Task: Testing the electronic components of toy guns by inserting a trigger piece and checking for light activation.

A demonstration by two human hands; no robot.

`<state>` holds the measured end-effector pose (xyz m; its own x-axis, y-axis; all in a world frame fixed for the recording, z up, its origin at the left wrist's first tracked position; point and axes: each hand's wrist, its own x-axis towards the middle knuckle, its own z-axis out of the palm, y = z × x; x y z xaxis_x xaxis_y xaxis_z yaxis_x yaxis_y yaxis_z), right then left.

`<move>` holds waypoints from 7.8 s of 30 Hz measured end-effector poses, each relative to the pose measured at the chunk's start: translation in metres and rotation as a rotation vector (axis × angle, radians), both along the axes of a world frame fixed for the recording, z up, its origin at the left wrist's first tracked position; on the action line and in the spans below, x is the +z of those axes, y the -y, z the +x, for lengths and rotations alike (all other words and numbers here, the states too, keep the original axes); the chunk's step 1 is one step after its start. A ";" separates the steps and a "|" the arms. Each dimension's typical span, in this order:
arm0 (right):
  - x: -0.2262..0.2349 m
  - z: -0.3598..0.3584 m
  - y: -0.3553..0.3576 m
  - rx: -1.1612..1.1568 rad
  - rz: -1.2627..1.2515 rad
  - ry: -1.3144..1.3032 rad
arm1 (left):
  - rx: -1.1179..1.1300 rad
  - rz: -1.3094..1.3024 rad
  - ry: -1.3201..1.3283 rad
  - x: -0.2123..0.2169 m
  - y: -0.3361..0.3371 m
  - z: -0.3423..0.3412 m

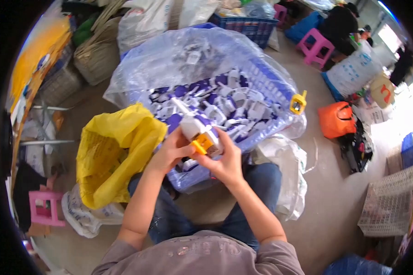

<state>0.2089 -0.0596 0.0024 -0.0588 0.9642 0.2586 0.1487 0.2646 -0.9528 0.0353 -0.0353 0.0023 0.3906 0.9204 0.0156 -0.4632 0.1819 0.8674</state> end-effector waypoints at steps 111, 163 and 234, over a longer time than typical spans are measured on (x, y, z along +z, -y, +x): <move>0.065 -0.004 0.015 0.061 0.733 0.790 | -0.118 -0.020 0.358 0.006 0.009 -0.015; 0.024 -0.073 0.047 1.014 -0.831 -1.097 | -0.008 0.489 0.503 0.005 0.048 -0.047; -0.005 -0.001 -0.072 -0.099 -0.208 -0.079 | 0.398 0.720 -1.140 0.067 0.112 -0.056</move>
<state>0.2079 0.0123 -0.0024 0.0512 0.9972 0.0537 0.0866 0.0491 -0.9950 -0.0205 -0.1474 0.0695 0.2268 0.8968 0.3798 0.6335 -0.4320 0.6419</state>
